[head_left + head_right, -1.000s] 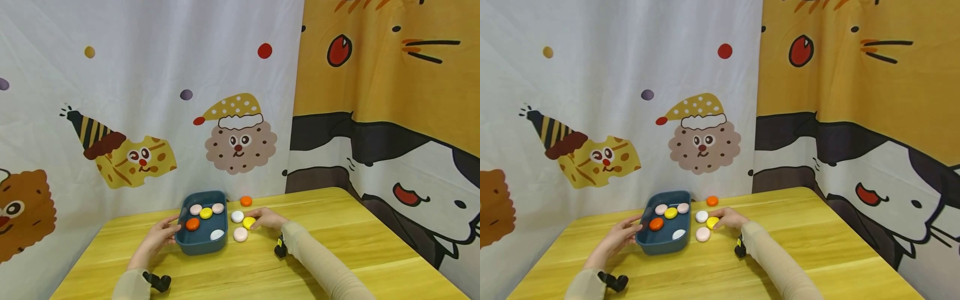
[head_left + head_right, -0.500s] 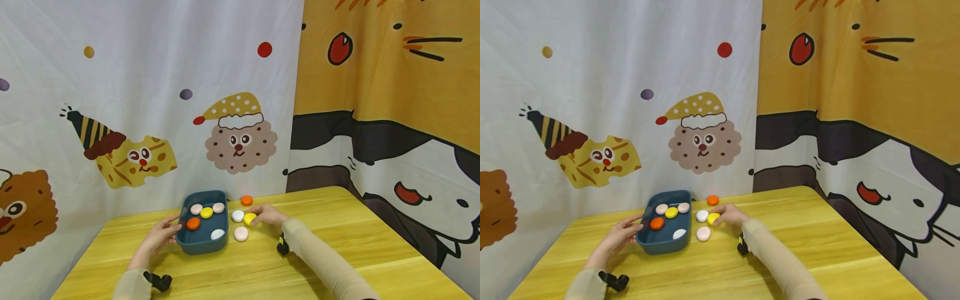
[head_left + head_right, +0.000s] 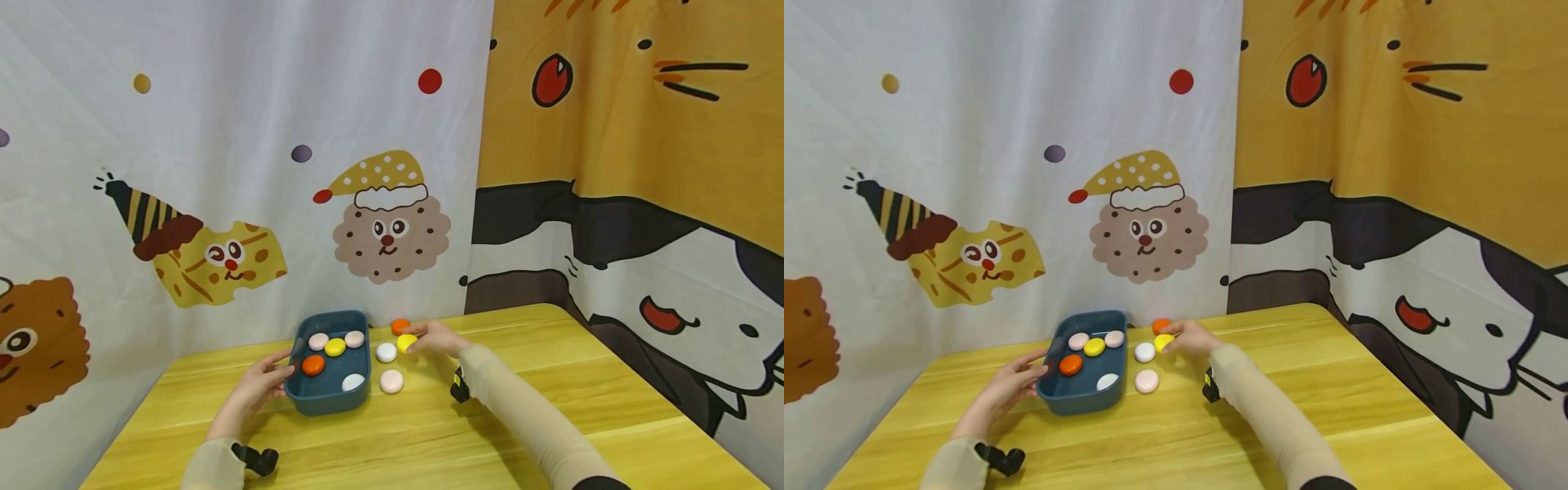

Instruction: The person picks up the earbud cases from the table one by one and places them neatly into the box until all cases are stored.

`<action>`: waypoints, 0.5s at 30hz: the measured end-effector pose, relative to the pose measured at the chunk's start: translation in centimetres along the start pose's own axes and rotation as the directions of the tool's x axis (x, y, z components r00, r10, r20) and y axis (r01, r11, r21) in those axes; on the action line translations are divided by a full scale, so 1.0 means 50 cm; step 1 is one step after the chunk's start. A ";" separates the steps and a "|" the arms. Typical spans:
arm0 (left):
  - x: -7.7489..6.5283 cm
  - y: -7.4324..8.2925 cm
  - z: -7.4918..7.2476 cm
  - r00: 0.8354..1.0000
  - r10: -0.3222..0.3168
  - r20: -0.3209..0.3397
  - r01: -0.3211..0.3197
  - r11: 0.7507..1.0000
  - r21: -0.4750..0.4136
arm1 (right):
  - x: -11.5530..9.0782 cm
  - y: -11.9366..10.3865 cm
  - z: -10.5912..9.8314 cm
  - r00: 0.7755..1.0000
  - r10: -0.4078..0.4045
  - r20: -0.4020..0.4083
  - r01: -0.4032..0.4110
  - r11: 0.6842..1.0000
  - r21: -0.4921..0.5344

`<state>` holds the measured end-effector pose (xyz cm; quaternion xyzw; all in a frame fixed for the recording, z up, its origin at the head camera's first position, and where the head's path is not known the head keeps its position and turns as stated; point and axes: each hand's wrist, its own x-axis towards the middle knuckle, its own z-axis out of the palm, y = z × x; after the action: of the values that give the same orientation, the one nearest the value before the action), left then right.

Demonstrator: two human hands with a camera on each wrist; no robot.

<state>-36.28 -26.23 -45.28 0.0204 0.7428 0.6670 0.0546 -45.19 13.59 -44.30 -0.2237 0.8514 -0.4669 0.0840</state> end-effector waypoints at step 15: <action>0.001 -0.004 -0.001 1.000 0.011 0.002 -0.011 1.000 0.016 | 0.018 -0.041 -0.020 0.999 0.019 -0.033 -0.019 1.000 0.009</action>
<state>-36.35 -26.30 -45.48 0.0257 0.7478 0.6615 0.0516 -45.71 12.99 -41.98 -0.2074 0.8527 -0.4735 0.0752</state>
